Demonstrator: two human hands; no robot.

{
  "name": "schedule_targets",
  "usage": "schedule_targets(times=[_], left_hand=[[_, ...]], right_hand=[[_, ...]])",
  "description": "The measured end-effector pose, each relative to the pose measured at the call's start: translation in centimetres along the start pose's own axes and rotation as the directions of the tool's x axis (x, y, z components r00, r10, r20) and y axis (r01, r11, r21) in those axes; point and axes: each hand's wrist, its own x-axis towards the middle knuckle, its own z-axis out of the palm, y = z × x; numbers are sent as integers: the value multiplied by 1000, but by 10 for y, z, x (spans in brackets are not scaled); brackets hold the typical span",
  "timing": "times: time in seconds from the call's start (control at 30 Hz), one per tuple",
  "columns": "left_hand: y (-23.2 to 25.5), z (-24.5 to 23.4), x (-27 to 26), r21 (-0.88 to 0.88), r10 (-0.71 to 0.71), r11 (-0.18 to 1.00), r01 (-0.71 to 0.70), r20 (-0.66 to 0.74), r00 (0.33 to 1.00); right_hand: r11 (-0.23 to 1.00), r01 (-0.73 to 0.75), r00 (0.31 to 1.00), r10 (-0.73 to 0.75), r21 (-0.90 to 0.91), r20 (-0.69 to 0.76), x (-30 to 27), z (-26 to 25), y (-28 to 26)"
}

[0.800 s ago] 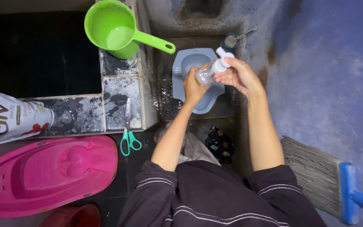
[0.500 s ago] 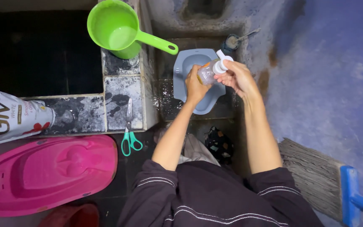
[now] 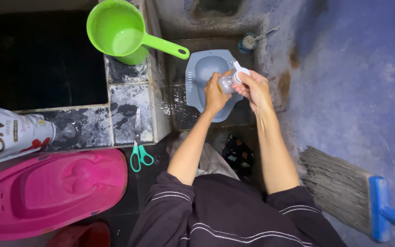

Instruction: Refilling a plastic soap bottle from a large refill pouch in a bathroom setting.

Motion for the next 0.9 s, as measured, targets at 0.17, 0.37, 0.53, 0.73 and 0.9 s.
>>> schedule_targets(times=[0.17,0.37,0.53,0.73,0.9], left_hand=[[-9,10,-3,2,-23,1000,23,6,1000],[-9,17,-7,32,-17,999,15,64,998],[-9,26,-11,3,-47,999,47,84,995],[-8,34,-15,-43,-82,995,87,106,991],[-7,36,-17,-47,-116,991,123,133,984]], right_hand=[[994,-79,997,80,79,-22,-10,-3,-15],[992,-118,991,121,52,-61,-9,-16,-11],[997,-75,993,76,15,-91,-9,-24,-5],[999,-37,992,38,11,-119,-4,-36,12],[996,-79,983,83,32,-163,-13,-33,-2]])
